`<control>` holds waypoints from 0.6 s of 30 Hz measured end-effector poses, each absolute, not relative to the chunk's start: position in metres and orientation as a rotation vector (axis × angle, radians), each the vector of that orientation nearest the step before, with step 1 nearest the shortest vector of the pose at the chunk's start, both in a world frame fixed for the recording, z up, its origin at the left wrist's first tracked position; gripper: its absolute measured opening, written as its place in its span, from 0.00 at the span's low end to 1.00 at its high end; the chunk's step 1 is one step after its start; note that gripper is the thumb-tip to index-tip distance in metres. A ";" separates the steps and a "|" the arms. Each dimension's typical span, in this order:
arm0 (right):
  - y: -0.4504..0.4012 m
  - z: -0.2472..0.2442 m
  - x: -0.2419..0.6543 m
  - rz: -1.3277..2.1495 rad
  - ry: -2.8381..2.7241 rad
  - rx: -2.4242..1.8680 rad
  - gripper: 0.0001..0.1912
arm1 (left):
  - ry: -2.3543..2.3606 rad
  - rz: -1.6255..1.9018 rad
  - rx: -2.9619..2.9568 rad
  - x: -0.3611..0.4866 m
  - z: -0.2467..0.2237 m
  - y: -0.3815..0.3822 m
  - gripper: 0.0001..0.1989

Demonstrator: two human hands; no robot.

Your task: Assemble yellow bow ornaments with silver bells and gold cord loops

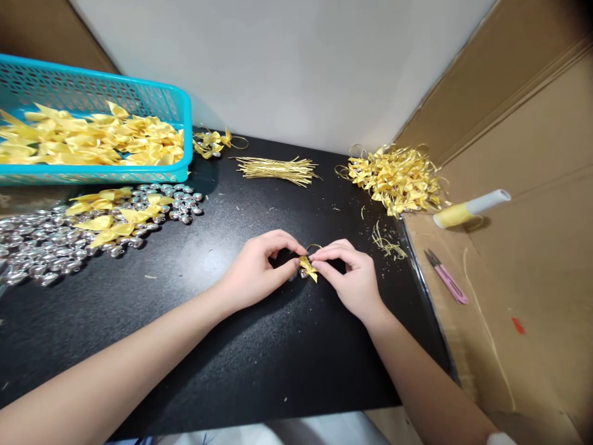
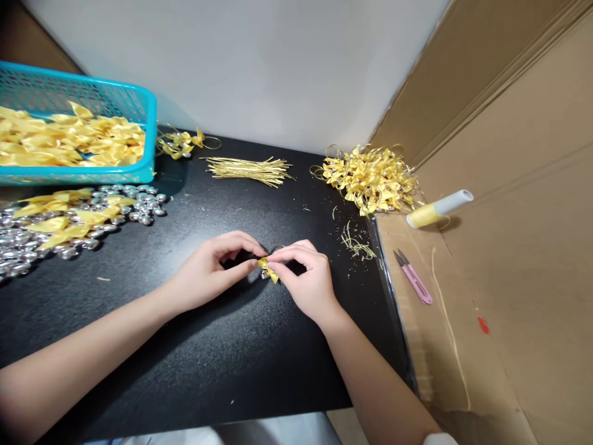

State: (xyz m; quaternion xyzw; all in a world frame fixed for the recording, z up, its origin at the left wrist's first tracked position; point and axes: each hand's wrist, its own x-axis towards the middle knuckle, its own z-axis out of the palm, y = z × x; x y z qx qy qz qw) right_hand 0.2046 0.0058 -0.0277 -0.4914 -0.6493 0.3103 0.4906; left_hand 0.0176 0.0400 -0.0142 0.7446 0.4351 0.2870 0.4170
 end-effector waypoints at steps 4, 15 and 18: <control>0.007 -0.028 0.205 0.744 -1.552 -1.211 0.08 | 1.009 0.741 1.981 0.021 -0.010 0.046 0.07; 0.009 -0.027 0.205 0.725 -1.482 -1.306 0.06 | 0.950 0.507 1.831 0.032 -0.003 0.069 0.13; 0.010 -0.027 0.205 0.731 -1.467 -1.332 0.07 | 0.918 0.468 1.814 0.033 -0.003 0.071 0.13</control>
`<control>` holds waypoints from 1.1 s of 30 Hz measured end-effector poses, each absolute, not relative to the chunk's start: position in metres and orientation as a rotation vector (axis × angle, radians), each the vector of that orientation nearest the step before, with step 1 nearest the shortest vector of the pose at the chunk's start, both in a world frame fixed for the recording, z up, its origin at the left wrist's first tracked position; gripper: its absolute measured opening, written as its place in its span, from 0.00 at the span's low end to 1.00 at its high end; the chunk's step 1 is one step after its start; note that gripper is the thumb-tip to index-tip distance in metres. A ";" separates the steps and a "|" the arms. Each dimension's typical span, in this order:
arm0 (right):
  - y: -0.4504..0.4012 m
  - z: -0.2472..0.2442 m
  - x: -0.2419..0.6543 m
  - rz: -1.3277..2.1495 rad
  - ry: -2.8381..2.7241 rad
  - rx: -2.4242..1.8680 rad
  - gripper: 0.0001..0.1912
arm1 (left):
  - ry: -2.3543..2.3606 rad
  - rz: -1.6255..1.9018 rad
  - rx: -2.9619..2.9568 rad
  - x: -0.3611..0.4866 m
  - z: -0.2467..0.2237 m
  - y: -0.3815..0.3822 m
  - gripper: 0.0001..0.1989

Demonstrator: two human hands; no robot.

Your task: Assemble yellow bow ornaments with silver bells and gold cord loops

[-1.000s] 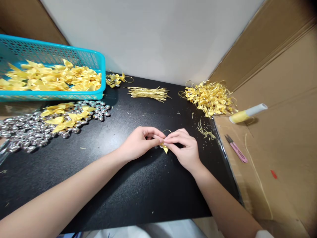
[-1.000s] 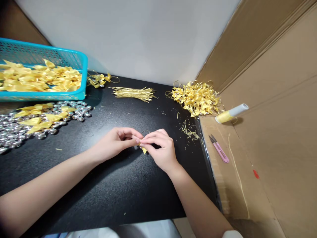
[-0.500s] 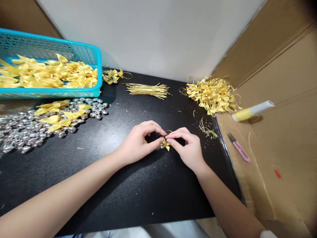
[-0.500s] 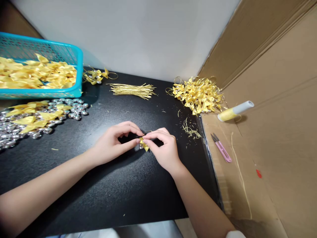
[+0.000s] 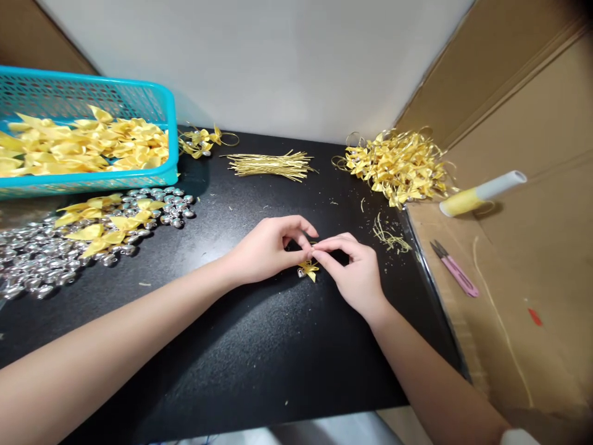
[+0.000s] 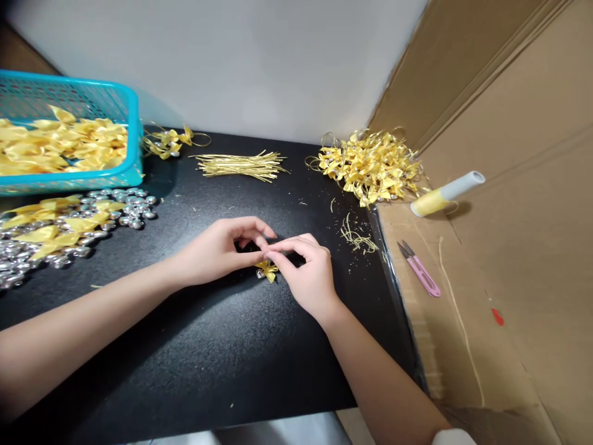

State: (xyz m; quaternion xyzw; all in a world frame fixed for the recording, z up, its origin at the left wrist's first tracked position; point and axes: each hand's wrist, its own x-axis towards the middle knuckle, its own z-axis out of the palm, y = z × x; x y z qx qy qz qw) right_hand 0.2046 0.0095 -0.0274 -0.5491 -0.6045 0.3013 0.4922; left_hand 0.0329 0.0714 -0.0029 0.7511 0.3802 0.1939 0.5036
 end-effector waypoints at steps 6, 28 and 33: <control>0.010 -0.029 0.205 0.761 -1.424 -1.328 0.07 | 0.858 0.389 1.927 0.031 0.002 0.076 0.10; 0.013 -0.030 0.204 0.935 -1.213 -1.315 0.03 | 0.700 0.178 2.090 0.034 0.006 0.080 0.06; 0.014 -0.033 0.202 1.180 -1.032 -1.198 0.05 | 0.720 0.171 2.040 0.035 0.004 0.076 0.06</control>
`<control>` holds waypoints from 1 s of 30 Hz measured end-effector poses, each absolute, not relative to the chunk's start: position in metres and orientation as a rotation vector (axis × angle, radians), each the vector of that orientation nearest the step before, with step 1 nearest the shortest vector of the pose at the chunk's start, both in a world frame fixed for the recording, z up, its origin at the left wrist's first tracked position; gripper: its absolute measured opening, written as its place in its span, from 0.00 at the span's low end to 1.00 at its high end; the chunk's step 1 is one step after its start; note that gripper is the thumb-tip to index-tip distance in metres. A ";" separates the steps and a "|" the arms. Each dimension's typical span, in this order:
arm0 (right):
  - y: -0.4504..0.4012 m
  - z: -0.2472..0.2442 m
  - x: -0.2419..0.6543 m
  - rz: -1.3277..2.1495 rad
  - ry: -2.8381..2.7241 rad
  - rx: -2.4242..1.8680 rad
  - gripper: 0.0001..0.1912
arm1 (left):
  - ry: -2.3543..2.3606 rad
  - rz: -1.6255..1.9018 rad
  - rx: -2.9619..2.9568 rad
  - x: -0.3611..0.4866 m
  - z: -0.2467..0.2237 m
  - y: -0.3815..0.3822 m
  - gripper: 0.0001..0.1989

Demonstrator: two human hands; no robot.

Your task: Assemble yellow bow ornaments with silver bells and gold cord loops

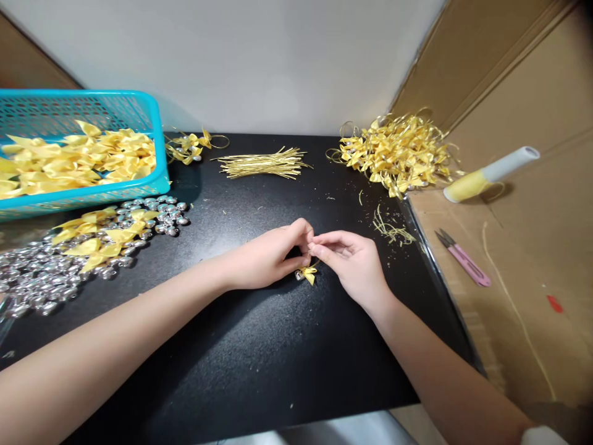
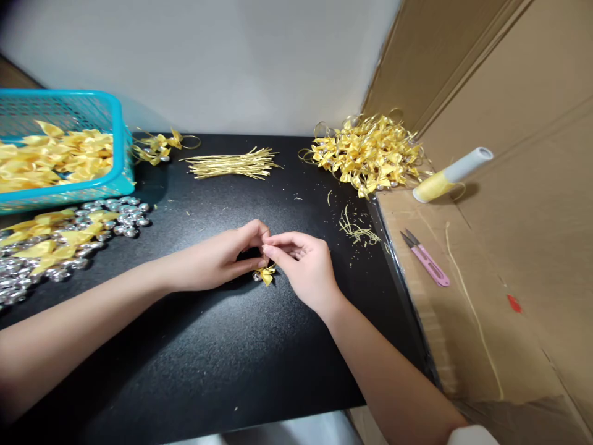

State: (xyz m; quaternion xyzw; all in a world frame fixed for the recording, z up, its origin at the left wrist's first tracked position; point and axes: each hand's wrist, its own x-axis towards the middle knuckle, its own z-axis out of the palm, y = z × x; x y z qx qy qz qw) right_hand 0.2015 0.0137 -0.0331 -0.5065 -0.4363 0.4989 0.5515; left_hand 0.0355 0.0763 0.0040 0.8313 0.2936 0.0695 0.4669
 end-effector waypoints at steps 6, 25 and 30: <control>0.013 -0.033 0.202 1.263 -1.006 -1.158 0.11 | 0.734 0.164 2.017 0.036 0.005 0.075 0.05; 0.016 -0.033 0.204 1.196 -0.930 -1.170 0.08 | 0.643 0.178 1.826 0.035 0.000 0.085 0.06; 0.017 -0.034 0.203 1.231 -0.860 -1.148 0.09 | 0.618 0.165 1.855 0.035 0.000 0.086 0.06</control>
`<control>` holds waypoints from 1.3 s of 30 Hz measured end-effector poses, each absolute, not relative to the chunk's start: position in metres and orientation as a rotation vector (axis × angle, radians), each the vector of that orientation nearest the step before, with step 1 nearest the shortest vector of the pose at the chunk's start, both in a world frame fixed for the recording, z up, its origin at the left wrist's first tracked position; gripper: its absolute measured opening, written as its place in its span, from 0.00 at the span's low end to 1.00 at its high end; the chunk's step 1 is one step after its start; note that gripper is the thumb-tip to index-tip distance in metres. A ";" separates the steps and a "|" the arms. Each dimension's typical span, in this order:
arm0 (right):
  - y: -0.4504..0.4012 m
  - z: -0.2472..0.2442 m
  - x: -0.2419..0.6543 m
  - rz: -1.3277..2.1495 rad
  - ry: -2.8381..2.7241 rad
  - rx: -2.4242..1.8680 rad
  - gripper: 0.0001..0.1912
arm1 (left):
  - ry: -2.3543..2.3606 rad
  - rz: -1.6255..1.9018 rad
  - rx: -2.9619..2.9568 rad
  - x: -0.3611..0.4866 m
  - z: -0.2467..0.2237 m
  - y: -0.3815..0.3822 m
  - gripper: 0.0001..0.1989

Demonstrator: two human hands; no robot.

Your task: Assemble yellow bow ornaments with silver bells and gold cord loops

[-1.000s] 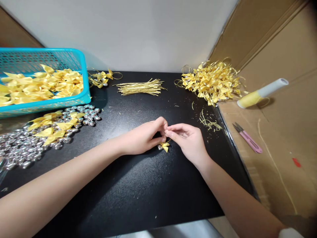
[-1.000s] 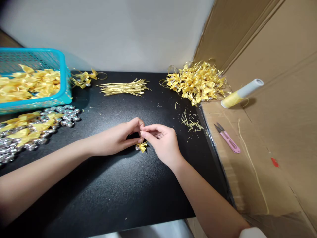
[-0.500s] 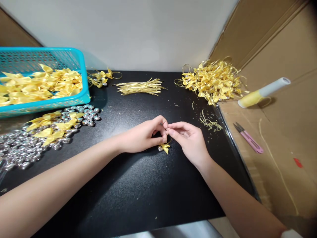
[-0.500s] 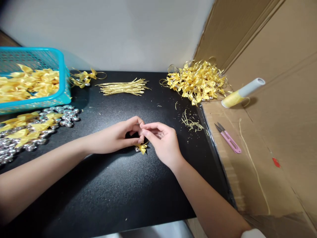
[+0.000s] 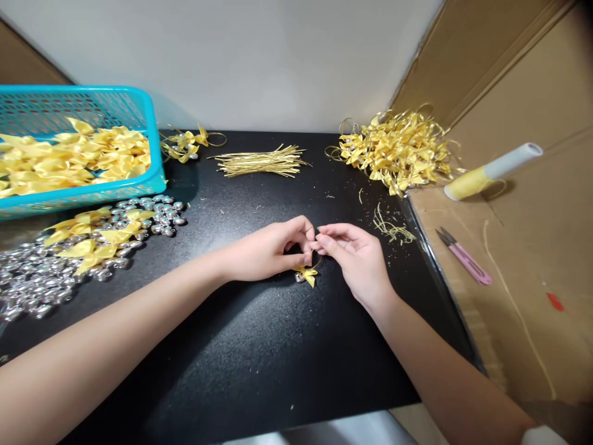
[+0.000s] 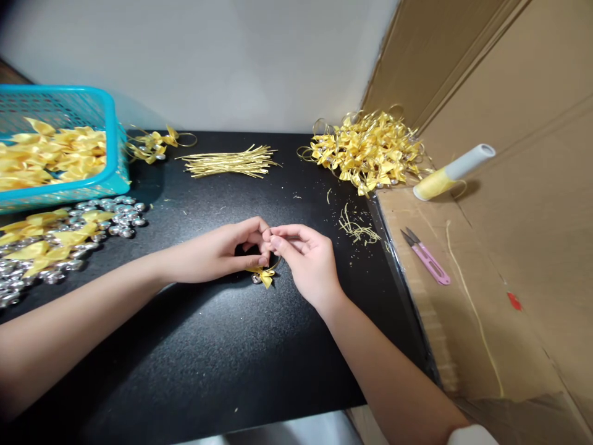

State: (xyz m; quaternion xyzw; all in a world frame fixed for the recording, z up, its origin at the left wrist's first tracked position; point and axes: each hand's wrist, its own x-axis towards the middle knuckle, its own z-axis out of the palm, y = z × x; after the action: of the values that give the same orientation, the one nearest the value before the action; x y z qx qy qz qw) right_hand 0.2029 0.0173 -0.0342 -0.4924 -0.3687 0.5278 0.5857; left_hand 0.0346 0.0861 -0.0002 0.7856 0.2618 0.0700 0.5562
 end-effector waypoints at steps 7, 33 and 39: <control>0.019 -0.033 0.204 1.276 -0.775 -1.104 0.18 | 0.612 0.122 1.917 0.035 0.002 0.085 0.07; 0.022 -0.034 0.209 1.269 -0.755 -1.084 0.23 | 0.535 0.036 2.042 0.032 0.003 0.081 0.07; 0.023 -0.035 0.210 1.269 -0.760 -1.106 0.23 | 0.540 0.015 2.057 0.030 0.001 0.079 0.09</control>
State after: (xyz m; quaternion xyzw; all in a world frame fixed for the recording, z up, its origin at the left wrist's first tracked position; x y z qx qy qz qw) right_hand 0.2099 0.0227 -0.0351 -0.4776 -0.3281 0.5482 0.6031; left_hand 0.0300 0.0794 0.0011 0.8453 0.2220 0.0064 0.4860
